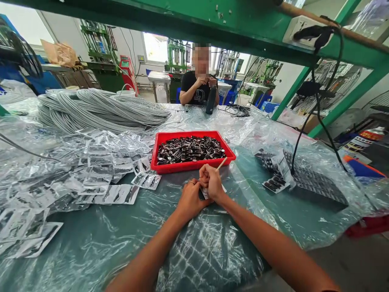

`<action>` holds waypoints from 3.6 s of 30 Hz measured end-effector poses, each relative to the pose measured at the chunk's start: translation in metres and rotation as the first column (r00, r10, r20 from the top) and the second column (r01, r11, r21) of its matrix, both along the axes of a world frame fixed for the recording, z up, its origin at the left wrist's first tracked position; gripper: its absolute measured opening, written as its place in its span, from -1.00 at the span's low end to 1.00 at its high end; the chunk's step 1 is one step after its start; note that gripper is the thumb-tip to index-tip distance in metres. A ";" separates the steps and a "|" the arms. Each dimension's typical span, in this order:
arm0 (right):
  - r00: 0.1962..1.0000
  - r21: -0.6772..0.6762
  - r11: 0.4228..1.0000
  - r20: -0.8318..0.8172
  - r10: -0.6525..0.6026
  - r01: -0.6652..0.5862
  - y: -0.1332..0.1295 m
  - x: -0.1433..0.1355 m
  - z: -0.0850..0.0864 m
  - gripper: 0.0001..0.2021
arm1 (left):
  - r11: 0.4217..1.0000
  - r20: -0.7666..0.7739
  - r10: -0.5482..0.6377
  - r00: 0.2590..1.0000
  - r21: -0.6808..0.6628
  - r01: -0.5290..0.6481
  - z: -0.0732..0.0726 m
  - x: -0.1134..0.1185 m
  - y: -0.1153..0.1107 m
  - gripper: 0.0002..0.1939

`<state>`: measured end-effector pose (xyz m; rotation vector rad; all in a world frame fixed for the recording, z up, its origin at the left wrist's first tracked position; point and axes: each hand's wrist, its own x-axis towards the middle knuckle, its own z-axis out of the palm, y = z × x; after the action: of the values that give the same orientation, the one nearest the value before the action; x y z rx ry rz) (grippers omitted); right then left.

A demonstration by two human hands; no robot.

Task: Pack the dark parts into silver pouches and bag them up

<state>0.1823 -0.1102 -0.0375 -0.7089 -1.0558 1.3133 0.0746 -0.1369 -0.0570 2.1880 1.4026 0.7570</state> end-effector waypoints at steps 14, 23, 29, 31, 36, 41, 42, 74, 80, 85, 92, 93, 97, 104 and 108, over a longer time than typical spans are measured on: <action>1.000 -0.076 0.997 -0.001 -0.026 0.026 0.018 0.032 0.016 -0.60 | 0.999 -0.317 0.029 0.948 -0.013 -0.035 0.021 0.023 -0.004 -0.52; 0.987 0.034 0.999 0.160 -0.025 0.020 0.018 0.017 0.008 -0.59 | 0.999 -0.256 0.033 0.966 0.012 -0.031 0.012 0.020 -0.001 -0.61; 0.990 -0.072 0.996 0.128 0.063 -0.054 -0.020 0.035 0.005 -0.59 | 0.999 -0.244 0.039 0.969 0.037 -0.031 0.011 0.021 -0.004 -0.72; 0.992 -0.123 0.988 0.077 0.099 -0.089 -0.023 0.048 0.008 -0.60 | 0.999 -0.275 0.040 0.961 0.029 -0.033 0.014 0.023 -0.005 -0.69; 0.997 -0.080 0.994 -0.029 -0.075 0.073 0.006 0.065 0.020 -0.64 | 1.000 -0.374 0.011 0.927 0.012 -0.007 0.023 0.033 0.000 -0.53; 0.995 -0.048 0.994 -0.001 -0.102 0.101 0.028 0.050 0.014 -0.64 | 0.989 -0.262 -0.150 0.954 -0.048 0.142 0.021 0.036 0.010 -0.59; 0.995 -0.037 0.995 0.010 -0.095 0.095 0.028 0.046 0.012 -0.63 | 0.988 -0.232 -0.156 0.960 -0.053 0.148 0.019 0.035 0.011 -0.60; 0.464 0.635 0.770 0.664 -0.587 0.066 0.088 -0.060 0.056 -0.68 | 0.841 0.719 0.374 0.586 0.005 -0.541 0.065 -0.045 0.107 -0.66; 0.589 0.517 0.832 0.615 -0.524 0.200 0.112 -0.051 0.053 -0.78 | 0.975 0.739 0.165 0.654 -0.024 -0.219 0.062 -0.063 0.122 -0.67; 0.571 0.480 0.866 0.675 -0.467 0.142 0.119 -0.044 0.058 -0.78 | 0.961 0.607 0.223 0.763 -0.004 -0.278 0.066 -0.066 0.127 -0.70; 0.450 0.658 0.741 0.626 -0.637 0.132 0.119 -0.053 0.045 -0.80 | 0.814 0.562 0.465 0.684 0.033 -0.580 0.062 -0.065 0.130 -0.69; 0.465 0.632 0.765 0.645 -0.606 0.121 0.118 -0.056 0.043 -0.77 | 0.821 0.568 0.452 0.688 0.037 -0.570 0.061 -0.065 0.130 -0.70; 0.557 0.528 0.838 0.659 -0.506 0.136 0.117 -0.060 0.042 -0.75 | 0.892 0.616 0.344 0.709 0.021 -0.451 0.061 -0.065 0.129 -0.74; 0.531 0.421 0.906 0.760 -0.374 0.035 0.130 -0.033 0.049 -0.79 | 0.944 0.672 0.299 0.678 -0.102 -0.315 0.055 -0.085 0.140 -0.67; 0.380 0.504 0.851 0.766 -0.518 0.145 0.131 -0.025 0.054 -0.72 | 0.929 0.761 0.349 0.547 -0.205 -0.307 0.048 -0.092 0.146 -0.53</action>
<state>0.1574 0.0212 0.0169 -1.3157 -1.8138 0.2370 -0.0179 0.0089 -0.0087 1.2129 1.2875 1.5689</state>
